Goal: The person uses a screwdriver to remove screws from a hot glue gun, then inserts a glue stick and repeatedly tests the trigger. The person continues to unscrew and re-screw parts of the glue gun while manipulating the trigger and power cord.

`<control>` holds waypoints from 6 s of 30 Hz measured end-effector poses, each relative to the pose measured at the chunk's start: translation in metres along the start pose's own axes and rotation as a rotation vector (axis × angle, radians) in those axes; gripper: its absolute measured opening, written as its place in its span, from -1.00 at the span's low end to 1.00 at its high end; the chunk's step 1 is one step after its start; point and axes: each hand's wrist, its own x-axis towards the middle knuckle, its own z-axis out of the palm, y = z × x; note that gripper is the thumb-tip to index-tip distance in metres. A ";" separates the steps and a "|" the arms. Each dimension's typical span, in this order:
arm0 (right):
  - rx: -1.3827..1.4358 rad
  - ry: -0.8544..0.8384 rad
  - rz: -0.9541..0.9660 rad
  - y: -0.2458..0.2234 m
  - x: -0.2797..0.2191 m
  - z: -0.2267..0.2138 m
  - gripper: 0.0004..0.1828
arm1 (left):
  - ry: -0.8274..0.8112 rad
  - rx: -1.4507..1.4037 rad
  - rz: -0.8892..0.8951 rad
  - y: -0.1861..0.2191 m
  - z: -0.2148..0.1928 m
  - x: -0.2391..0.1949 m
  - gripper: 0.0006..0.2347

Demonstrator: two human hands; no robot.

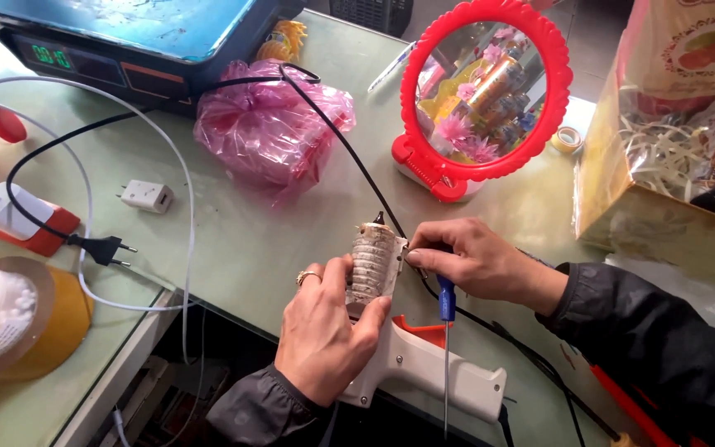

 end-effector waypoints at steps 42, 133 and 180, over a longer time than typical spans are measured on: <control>-0.072 -0.672 -0.018 -0.001 0.038 -0.059 -0.84 | -0.114 0.068 0.045 0.003 -0.007 0.003 -0.38; -0.436 0.467 -0.901 -0.096 -0.032 -0.049 -0.71 | -0.033 0.067 -0.066 0.012 0.004 -0.006 -0.35; -0.496 0.451 -0.859 -0.103 -0.040 -0.046 -0.70 | -0.007 0.088 -0.030 0.009 0.007 -0.007 -0.34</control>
